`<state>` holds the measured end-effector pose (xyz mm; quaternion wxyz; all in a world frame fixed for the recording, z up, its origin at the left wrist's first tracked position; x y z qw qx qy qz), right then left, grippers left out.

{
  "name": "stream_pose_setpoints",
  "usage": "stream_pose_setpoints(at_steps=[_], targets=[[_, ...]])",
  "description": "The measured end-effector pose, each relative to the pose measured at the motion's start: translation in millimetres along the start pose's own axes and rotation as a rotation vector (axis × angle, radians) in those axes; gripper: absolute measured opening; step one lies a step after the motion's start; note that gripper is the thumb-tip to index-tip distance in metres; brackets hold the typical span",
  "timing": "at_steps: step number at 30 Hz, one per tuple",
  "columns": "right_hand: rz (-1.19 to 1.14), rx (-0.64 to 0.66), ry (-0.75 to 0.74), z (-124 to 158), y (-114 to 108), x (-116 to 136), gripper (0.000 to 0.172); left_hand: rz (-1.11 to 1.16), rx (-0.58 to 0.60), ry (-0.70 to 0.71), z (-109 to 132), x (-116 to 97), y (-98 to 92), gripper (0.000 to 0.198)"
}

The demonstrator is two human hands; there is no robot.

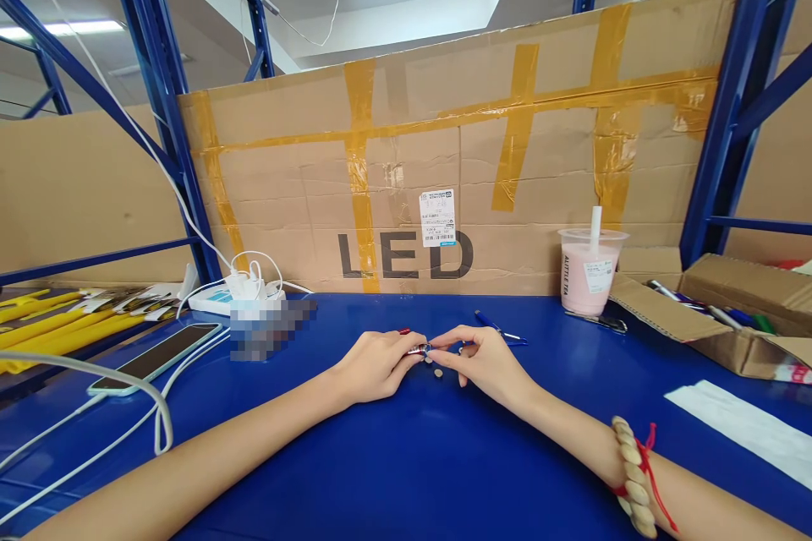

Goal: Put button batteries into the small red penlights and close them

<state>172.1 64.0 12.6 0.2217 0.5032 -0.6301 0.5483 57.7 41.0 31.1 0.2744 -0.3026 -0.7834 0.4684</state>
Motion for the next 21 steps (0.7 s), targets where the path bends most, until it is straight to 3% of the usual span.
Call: stream_pose_setpoints(at_steps=[21], targets=[[0.034,0.017,-0.014,1.4,-0.3,4.3,0.040,0.059,0.027,-0.011,0.7,1.5,0.2,0.024]])
Point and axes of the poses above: each hand's wrist, its own z-axis away from the middle knuckle, its own y-axis out of the palm, x = y × z, the point moved 8 cm from there along -z, towards the middle knuckle, and after that the axes turned 2 degrees about -y, right-handed, at the moved point
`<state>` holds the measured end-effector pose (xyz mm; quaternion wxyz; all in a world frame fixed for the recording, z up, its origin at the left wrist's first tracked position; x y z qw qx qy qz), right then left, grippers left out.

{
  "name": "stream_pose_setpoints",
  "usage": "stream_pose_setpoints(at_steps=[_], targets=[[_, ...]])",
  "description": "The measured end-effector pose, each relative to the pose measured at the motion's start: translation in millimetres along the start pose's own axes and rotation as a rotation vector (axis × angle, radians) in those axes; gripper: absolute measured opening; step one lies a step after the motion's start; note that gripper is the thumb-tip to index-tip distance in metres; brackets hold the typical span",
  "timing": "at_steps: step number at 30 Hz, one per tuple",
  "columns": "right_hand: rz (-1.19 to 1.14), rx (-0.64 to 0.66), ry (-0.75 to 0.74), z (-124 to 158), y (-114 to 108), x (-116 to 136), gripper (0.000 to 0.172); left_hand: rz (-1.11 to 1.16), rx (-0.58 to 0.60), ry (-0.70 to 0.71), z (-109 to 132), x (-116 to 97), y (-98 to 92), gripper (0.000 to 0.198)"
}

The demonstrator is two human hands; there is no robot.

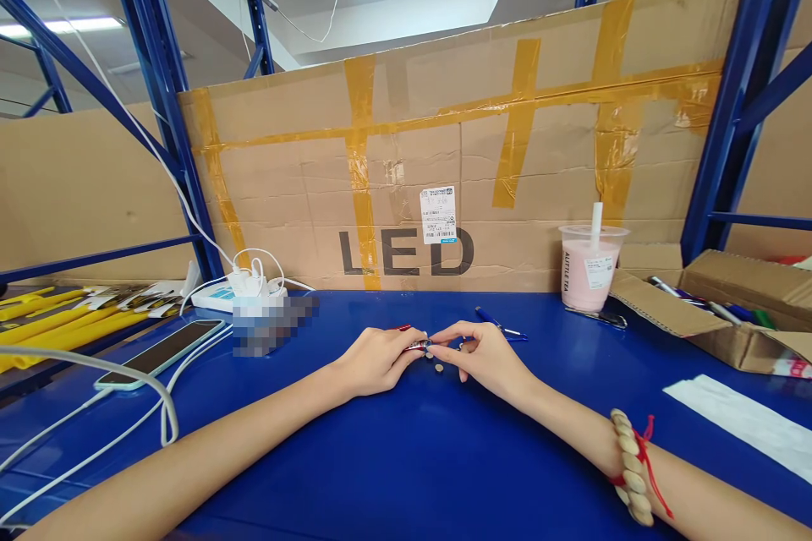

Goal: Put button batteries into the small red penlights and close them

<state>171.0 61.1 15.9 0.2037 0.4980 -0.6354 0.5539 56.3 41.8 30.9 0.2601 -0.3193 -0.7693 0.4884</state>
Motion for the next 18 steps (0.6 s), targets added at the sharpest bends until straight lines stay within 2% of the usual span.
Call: stream_pose_setpoints(at_steps=[8,18], targets=[[0.006,0.002,-0.010,-0.5,0.1,-0.6,0.034,0.007,0.026,0.010,0.0,-1.0,1.0,0.022],[0.017,0.001,0.004,0.7,0.1,2.2,0.043,0.034,0.004,0.009,0.4,0.8,1.1,0.021]])
Point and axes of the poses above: each hand's wrist, its own z-axis away from the middle knuckle, its own y-axis out of the palm, x = y × z, the point moved 8 cm from there along -z, towards the middle knuckle, and after that the axes turned 2 degrees about -y, right-handed, at the moved point
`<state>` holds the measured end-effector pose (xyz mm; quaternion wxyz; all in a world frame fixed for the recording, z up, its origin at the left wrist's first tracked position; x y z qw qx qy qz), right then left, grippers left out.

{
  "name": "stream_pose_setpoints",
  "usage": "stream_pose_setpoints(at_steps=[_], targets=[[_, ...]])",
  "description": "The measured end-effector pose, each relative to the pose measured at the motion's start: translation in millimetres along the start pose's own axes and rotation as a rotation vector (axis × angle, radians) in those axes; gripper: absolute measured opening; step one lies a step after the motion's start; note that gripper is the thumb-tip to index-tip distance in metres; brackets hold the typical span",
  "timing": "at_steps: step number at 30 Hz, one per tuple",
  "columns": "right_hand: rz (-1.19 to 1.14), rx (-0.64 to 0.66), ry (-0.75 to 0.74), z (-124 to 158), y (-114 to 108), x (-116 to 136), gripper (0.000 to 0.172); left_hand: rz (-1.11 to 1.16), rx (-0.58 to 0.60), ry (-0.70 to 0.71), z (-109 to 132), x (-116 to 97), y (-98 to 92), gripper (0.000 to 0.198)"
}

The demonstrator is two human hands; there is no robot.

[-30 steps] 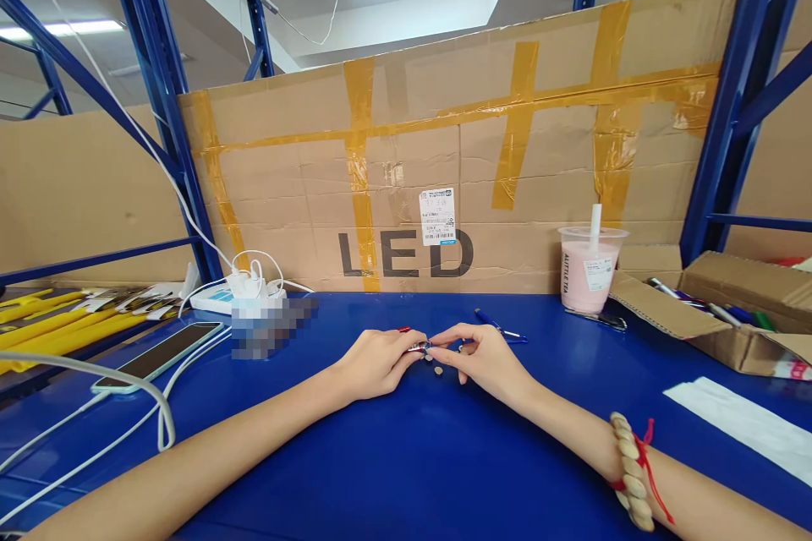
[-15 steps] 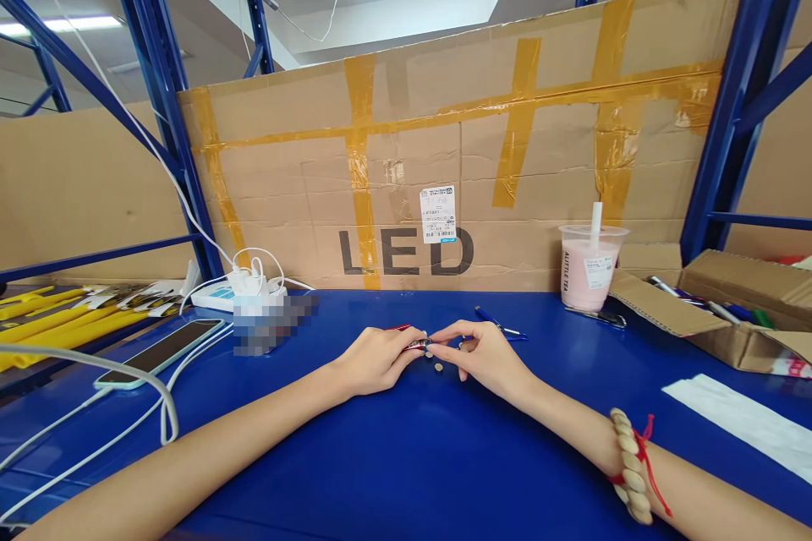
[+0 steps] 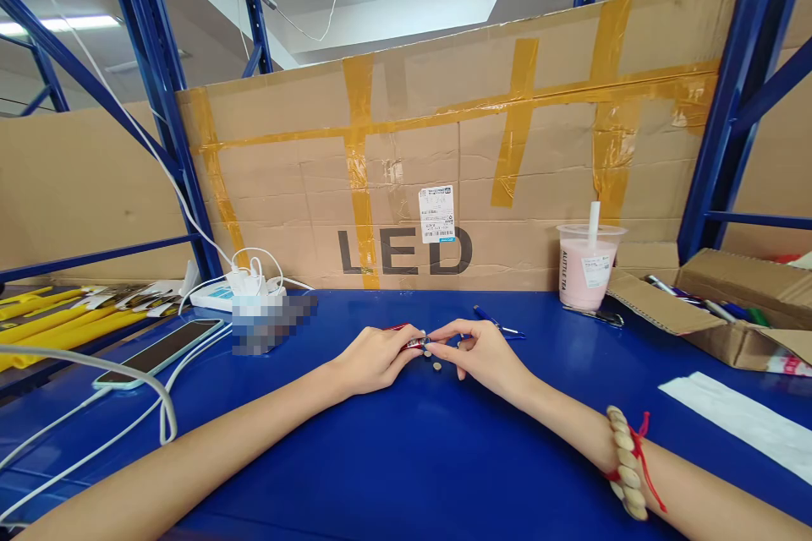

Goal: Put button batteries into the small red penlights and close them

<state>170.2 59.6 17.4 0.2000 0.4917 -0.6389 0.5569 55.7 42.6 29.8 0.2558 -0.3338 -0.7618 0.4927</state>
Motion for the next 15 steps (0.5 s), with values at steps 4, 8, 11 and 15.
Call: stream_pose_setpoints(at_steps=[4,8,11,15], targets=[[0.000,-0.004,-0.006,-0.4,-0.3,0.0,0.040,0.000,0.007,-0.002,-0.4,-0.1,1.0,0.018],[-0.012,-0.004,-0.004,-1.1,0.0,-0.7,0.039,-0.001,0.013,-0.005,-0.7,1.3,2.7,0.014],[-0.028,-0.005,0.001,-0.9,-0.1,-0.7,0.039,-0.009,0.008,-0.001,-0.9,1.7,3.1,0.012],[-0.037,-0.008,0.001,-0.4,-0.8,-0.5,0.038,-0.017,0.008,0.008,-1.4,0.1,3.0,0.011]])
Point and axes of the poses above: each hand's wrist, its own z-axis away from the middle knuckle, its own y-axis out of the palm, x = y × z, the point moved 8 cm from there along -z, towards the middle knuckle, and after that the axes turned 2 degrees about -y, right-handed, at the moved point
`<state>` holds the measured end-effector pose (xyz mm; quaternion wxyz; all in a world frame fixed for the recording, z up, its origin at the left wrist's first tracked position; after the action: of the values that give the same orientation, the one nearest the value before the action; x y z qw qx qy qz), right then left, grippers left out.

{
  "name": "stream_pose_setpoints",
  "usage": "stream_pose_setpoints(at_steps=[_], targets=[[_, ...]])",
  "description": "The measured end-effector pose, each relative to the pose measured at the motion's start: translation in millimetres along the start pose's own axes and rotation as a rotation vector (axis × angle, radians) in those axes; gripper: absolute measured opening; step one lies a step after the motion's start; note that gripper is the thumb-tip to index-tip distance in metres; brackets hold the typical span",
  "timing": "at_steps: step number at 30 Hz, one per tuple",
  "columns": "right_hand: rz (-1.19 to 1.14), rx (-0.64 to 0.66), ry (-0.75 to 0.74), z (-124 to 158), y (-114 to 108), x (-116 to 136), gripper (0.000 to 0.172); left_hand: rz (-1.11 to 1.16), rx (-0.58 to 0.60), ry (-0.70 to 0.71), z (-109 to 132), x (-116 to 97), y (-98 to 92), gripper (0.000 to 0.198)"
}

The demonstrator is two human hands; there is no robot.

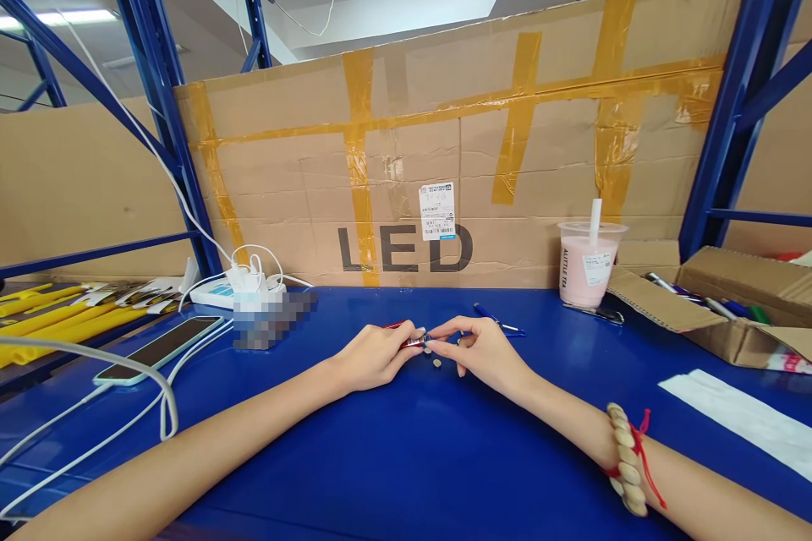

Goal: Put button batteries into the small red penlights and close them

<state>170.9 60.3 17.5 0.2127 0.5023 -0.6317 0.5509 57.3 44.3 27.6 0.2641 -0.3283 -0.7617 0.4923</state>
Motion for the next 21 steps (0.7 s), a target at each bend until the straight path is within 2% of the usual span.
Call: stream_pose_setpoints(at_steps=[11,21], targets=[[0.026,0.001,-0.002,0.3,0.0,0.4,0.043,0.003,0.024,-0.010,0.2,-0.2,-0.8,0.011],[0.034,0.009,-0.013,-0.7,-0.2,-3.3,0.035,-0.040,0.031,0.002,0.9,-0.4,0.1,0.012]])
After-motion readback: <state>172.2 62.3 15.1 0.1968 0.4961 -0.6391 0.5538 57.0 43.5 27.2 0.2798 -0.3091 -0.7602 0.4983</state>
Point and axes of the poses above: each hand's wrist, its own z-axis away from the middle knuckle, its own y-axis out of the palm, x = y × z, the point moved 8 cm from there along -z, towards the middle knuckle, and after that the axes turned 2 degrees about -y, right-handed, at the moved point
